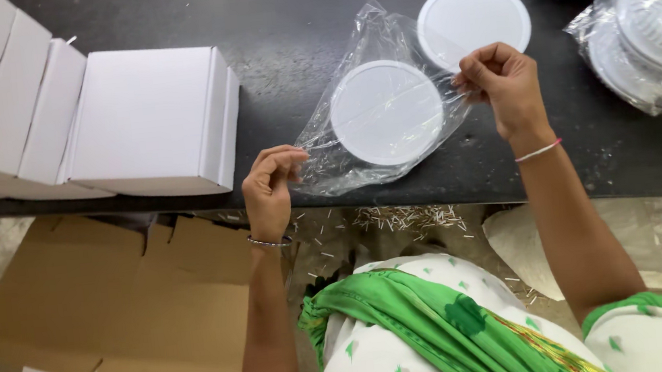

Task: The person wraps round LED panel light fixtures in clear plastic sleeves at a workbench. They take a fixture, slide it into a plastic bag, fold and press the plastic closed, stack the wrapped fixtures on the bench, and occasionally reach into a cloth sack to retrieve more plastic sleeves.

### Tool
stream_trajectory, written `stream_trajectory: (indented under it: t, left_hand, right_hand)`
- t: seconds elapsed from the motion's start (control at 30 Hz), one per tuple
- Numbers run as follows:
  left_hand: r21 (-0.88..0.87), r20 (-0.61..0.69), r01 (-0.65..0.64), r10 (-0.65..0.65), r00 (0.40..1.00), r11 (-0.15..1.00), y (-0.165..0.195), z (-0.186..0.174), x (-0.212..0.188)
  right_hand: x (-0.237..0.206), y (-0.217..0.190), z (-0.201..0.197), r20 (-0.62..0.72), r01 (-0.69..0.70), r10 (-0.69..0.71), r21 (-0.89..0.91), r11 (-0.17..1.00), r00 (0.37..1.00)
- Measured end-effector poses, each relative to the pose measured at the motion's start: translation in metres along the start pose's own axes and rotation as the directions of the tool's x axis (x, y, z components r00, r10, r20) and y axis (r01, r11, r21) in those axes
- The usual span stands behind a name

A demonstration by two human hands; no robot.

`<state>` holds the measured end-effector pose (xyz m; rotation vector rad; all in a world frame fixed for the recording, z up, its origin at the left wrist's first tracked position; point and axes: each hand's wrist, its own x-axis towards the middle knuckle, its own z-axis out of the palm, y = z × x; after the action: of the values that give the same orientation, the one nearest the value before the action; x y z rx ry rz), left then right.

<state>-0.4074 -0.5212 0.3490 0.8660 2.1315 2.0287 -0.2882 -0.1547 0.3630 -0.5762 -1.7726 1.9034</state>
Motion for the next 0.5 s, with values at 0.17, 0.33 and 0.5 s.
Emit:
stream_trajectory:
  t: [0.17,0.33,0.5]
  left_hand:
    - [0.168,-0.154,0.015,0.011,0.988,0.986,0.007,-0.011,0.008]
    - [0.115,-0.088,-0.017,0.028,0.996,0.993,0.018,-0.019,0.034]
    - [-0.057,0.119,0.013,-0.006,0.993,0.998,0.032,-0.01,0.054]
  right_hand:
    - [0.021,-0.01,0.024,0.108,0.052,-0.052,-0.002,0.999,0.993]
    - [0.052,-0.003,0.023,0.145,-0.011,-0.006,0.119,0.993,0.989]
    - [0.156,-0.018,0.032,0.186,-0.044,-0.019,0.333,0.942,0.982]
